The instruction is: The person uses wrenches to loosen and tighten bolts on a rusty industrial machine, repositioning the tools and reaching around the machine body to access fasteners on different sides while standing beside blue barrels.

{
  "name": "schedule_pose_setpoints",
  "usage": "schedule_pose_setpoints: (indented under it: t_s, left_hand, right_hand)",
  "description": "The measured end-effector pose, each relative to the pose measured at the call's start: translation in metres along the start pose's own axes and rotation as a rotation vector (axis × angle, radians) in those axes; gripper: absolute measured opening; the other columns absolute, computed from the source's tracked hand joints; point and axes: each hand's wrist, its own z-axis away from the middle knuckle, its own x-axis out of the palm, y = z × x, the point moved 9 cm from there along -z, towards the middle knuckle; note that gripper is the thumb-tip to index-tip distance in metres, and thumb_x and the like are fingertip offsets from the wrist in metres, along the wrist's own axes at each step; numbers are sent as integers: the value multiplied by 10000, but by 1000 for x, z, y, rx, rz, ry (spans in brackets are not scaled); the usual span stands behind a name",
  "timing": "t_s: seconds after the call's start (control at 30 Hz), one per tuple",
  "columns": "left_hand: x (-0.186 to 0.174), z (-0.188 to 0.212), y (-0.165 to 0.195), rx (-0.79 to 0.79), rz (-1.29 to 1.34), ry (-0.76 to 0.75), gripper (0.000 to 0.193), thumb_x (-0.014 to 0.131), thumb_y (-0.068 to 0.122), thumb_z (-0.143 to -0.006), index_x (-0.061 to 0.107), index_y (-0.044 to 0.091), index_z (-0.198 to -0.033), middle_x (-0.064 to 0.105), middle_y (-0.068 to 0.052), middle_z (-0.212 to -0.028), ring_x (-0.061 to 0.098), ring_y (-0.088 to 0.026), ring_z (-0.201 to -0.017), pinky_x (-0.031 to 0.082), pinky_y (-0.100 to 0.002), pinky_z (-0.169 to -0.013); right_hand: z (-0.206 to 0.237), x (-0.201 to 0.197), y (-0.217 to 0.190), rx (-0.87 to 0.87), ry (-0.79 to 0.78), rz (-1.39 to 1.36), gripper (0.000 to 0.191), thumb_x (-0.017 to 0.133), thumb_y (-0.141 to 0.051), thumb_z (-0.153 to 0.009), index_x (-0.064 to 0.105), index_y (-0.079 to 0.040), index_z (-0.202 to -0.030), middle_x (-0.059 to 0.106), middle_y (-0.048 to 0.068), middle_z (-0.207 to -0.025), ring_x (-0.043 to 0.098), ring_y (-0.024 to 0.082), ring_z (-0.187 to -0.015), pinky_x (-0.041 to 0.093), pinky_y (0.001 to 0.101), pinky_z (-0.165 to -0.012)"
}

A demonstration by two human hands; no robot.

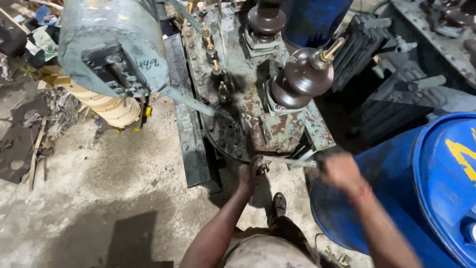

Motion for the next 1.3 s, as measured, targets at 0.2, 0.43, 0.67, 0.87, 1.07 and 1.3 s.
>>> schedule_pose_setpoints:
  t_s: [0.2,0.43,0.67,0.87,1.07,1.3]
  left_hand:
    - [10,11,18,9,71,-5,452,770,469,-860,725,62,-668,566,3,-544,418,-108,-426,266,-334,-415]
    - [0,-13,-3,3,-50,53,458,732,435,-939,635,67,-684,519,-24,-535,430,-134,-402,300,-355,-393]
    - [20,6,13,123,183,-128,365,663,449,-973,667,93,-892,554,-27,-624,437,-112,-433,301,-314,-394]
    - [29,3,-4,-31,297,-220,363,604,461,-1002,694,115,-1070,584,-30,-700,442,-93,-460,302,-278,-395]
    - [-2,-15,-66,-123,262,-356,347,598,360,-1039,720,85,-1212,650,-25,-827,539,-66,-596,405,-251,-505]
    - [-30,16,-120,-69,38,-346,357,642,276,-1063,684,8,-1295,639,-9,-768,413,-67,-494,322,-244,-439]
  right_hand:
    - [-87,-82,15,-145,57,-54,865,632,-863,-735,753,-13,-622,662,170,-633,673,354,-689,530,444,-689]
    - [-55,-76,2,88,121,-124,735,645,-783,-686,773,-65,-781,734,187,-800,712,377,-755,563,472,-671]
    - [18,-107,-41,295,159,-212,946,685,-915,-637,785,19,-748,714,238,-744,694,398,-718,543,472,-645]
    - [116,-32,-163,578,353,-209,567,574,-540,-997,727,-56,-745,699,209,-720,700,396,-673,535,511,-618]
    - [48,50,-152,308,191,-809,502,600,-522,-977,747,-42,-964,720,246,-811,685,412,-719,523,497,-622]
    - [-6,78,-83,316,-165,-1598,460,647,-438,-1107,723,15,-1083,482,331,-875,437,179,-720,313,437,-610]
